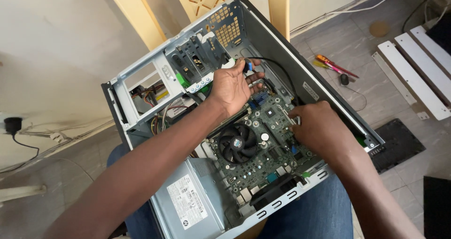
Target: The person works inside an open desktop computer case, using a screwdriver to loosen screws and disconnecting various cables from the motherboard. They handle the internal components and wires, organizing them within the case.
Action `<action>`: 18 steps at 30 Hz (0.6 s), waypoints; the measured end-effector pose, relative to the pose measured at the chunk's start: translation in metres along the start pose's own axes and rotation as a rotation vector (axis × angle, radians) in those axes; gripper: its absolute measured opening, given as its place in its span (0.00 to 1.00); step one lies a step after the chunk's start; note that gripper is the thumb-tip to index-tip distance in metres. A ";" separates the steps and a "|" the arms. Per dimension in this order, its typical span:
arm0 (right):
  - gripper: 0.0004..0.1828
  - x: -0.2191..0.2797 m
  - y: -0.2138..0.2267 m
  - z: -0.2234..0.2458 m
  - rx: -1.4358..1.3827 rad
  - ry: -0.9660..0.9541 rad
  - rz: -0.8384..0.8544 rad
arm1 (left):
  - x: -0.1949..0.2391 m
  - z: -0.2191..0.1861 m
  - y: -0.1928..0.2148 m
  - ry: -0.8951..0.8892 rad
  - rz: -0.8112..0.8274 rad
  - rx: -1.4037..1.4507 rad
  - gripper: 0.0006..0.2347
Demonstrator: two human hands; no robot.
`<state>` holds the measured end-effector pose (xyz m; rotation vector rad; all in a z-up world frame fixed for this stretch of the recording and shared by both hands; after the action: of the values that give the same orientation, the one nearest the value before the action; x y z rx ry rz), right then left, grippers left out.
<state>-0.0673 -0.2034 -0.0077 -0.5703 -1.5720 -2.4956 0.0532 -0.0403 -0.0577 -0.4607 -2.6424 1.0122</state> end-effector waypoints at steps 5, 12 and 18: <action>0.12 0.001 0.001 -0.009 0.027 -0.093 0.014 | -0.010 0.008 0.011 0.007 -0.034 0.009 0.05; 0.13 0.008 -0.004 0.003 0.157 -0.080 0.095 | -0.040 0.000 0.000 -0.052 -0.079 -0.246 0.07; 0.14 0.007 -0.004 0.004 0.151 -0.159 0.137 | -0.067 -0.017 -0.014 0.199 -0.096 -0.866 0.13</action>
<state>-0.0737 -0.1972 -0.0066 -0.8410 -1.6941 -2.2583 0.1173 -0.0658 -0.0454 -0.5485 -2.7530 -0.2529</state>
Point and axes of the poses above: each hand's wrist, its own x-axis away from the middle knuckle, its own y-axis out of the back of the hand, z = x × y, the point moved 8 cm from there along -x, towards the middle knuckle, and after that the axes turned 8 degrees about -y, right-handed, at the moved point
